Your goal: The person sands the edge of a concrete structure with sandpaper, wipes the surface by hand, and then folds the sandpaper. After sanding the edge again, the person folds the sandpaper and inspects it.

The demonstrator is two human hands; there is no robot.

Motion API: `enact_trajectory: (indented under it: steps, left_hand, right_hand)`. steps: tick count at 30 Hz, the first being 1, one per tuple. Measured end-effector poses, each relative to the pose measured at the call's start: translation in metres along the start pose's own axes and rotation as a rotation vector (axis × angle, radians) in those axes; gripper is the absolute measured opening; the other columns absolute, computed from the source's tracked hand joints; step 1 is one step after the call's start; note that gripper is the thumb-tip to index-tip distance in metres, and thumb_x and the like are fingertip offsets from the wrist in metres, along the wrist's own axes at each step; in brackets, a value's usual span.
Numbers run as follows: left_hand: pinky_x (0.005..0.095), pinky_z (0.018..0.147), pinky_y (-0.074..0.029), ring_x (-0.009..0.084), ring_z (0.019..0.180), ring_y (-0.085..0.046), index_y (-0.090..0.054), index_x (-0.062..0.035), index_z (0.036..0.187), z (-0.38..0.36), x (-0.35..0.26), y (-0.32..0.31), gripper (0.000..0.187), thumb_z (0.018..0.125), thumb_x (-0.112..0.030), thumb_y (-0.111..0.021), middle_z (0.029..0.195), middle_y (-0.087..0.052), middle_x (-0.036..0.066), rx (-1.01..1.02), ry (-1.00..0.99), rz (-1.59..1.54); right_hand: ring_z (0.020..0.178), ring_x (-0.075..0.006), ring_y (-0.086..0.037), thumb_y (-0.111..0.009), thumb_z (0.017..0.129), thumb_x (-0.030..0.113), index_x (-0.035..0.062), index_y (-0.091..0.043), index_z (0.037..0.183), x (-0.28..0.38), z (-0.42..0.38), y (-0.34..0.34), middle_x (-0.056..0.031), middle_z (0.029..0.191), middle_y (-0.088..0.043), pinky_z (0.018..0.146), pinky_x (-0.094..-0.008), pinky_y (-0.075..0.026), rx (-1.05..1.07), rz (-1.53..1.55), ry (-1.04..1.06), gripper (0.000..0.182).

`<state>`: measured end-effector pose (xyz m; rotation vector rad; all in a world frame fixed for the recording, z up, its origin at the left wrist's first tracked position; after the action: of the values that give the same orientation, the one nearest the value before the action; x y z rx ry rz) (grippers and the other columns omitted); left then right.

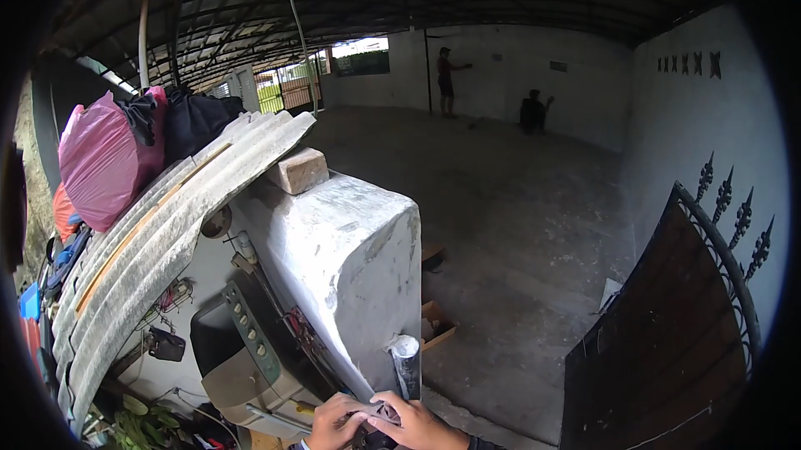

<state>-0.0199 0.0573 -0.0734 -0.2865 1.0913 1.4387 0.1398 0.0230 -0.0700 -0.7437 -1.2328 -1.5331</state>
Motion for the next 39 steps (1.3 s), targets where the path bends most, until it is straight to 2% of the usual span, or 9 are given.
enact_trajectory:
  steps: [9,14,18,26,30,31,32,37,39]
  left_hand:
    - [0.0335,0.069,-0.05,0.026,0.076,-0.063,-0.071,0.0008,0.091,0.028,0.009,0.033,0.012,0.08,0.006,-0.068,0.083,-0.067,0.013,-0.032,0.036,-0.251]
    - [0.0335,0.068,-0.05,0.0265,0.076,-0.062,-0.067,0.0012,0.085,0.041,0.012,0.04,0.007,0.08,0.006,-0.069,0.083,-0.066,0.013,-0.024,-0.065,-0.306]
    - [0.0353,0.071,-0.05,0.028,0.078,-0.062,-0.069,-0.0025,0.086,0.059,0.002,0.039,0.011,0.078,0.005,-0.068,0.088,-0.066,0.012,0.132,-0.214,-0.313]
    - [0.0403,0.074,-0.05,0.0291,0.084,-0.063,-0.073,-0.0077,0.089,0.08,-0.038,0.04,0.018,0.076,0.002,-0.065,0.095,-0.066,0.009,0.078,-0.614,-0.117]
    - [0.0436,0.083,-0.051,0.0334,0.096,-0.065,-0.073,-0.0087,0.099,0.084,-0.036,0.036,0.017,0.082,-0.009,-0.069,0.104,-0.067,0.012,-0.025,-0.609,-0.013]
    - [0.0353,0.076,-0.048,0.0221,0.089,-0.061,-0.07,-0.0125,0.096,0.095,-0.044,0.038,0.03,0.069,-0.006,-0.082,0.096,-0.062,0.001,-0.018,-0.687,0.041]
    - [0.0304,0.071,-0.047,0.0172,0.076,-0.061,-0.075,-0.0141,0.093,0.099,-0.057,0.042,0.025,0.071,-0.004,-0.082,0.088,-0.063,-0.003,-0.092,-0.695,0.068]
    - [0.0357,0.071,-0.042,0.0186,0.076,-0.058,-0.066,-0.0173,0.092,0.128,-0.098,0.076,0.02,0.077,-0.022,-0.079,0.086,-0.06,-0.001,-0.358,-0.791,0.199]
    - [0.0415,0.076,-0.042,0.0244,0.087,-0.054,-0.064,-0.0114,0.098,0.153,-0.106,0.082,0.034,0.075,-0.031,-0.081,0.098,-0.058,0.009,-0.477,-0.767,0.131]
  right_hand:
    - [0.078,-0.0181,-0.07,-0.072,0.089,0.014,-0.0014,-0.064,0.108,0.033,0.027,-0.003,-0.0132,0.088,-0.071,0.071,-0.0296,-0.054,-0.112,-0.016,0.047,0.026]
    - [0.069,-0.023,-0.065,-0.069,0.089,0.014,0.0013,-0.064,0.104,0.041,0.03,-0.014,-0.0137,0.083,-0.067,0.064,-0.0327,-0.05,-0.109,0.072,0.071,0.02]
    - [0.072,-0.0241,-0.066,-0.069,0.089,0.019,0.0023,-0.066,0.103,0.013,0.028,-0.007,-0.0149,0.084,-0.068,0.068,-0.0327,-0.05,-0.026,0.258,0.022,0.022]
    - [0.069,-0.0181,-0.064,-0.073,0.086,0.011,-0.0029,-0.07,0.096,0.062,0.053,0.034,-0.0107,0.082,-0.07,0.066,-0.0295,-0.049,0.285,0.044,0.108,0.017]
    - [0.066,-0.0218,-0.063,-0.072,0.088,0.013,-0.0008,-0.069,0.092,0.073,0.056,0.051,-0.0131,0.08,-0.066,0.064,-0.0298,-0.049,0.122,0.029,0.183,0.015]
    - [0.065,-0.0212,-0.062,-0.073,0.087,0.013,-0.001,-0.069,0.093,0.08,0.057,0.056,-0.0124,0.079,-0.066,0.062,-0.0299,-0.048,0.082,0.057,0.243,0.015]
    - [0.064,-0.0206,-0.061,-0.074,0.086,0.012,-0.0012,-0.069,0.093,0.087,0.057,0.062,-0.0118,0.079,-0.065,0.061,-0.0301,-0.047,0.043,0.09,0.302,0.016]
    - [0.068,-0.0222,-0.07,-0.082,0.075,0.009,-0.003,-0.07,0.09,0.124,0.062,0.101,-0.0142,0.079,-0.07,0.062,-0.0299,-0.054,-0.249,-0.02,0.617,0.023]
    - [0.069,-0.025,-0.07,-0.08,0.074,0.006,-0.0023,-0.067,0.092,0.137,0.069,0.111,-0.0164,0.081,-0.069,0.063,-0.032,-0.055,-0.425,-0.117,0.708,0.023]
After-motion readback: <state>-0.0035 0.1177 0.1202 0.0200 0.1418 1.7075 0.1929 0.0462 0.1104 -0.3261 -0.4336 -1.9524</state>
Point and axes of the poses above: each hand's wrist, its own z-axis towards the middle knuckle, its own y-axis out of the back of the hand, x = y × z, the point moved 6 cm from there along z, towards the middle knuckle
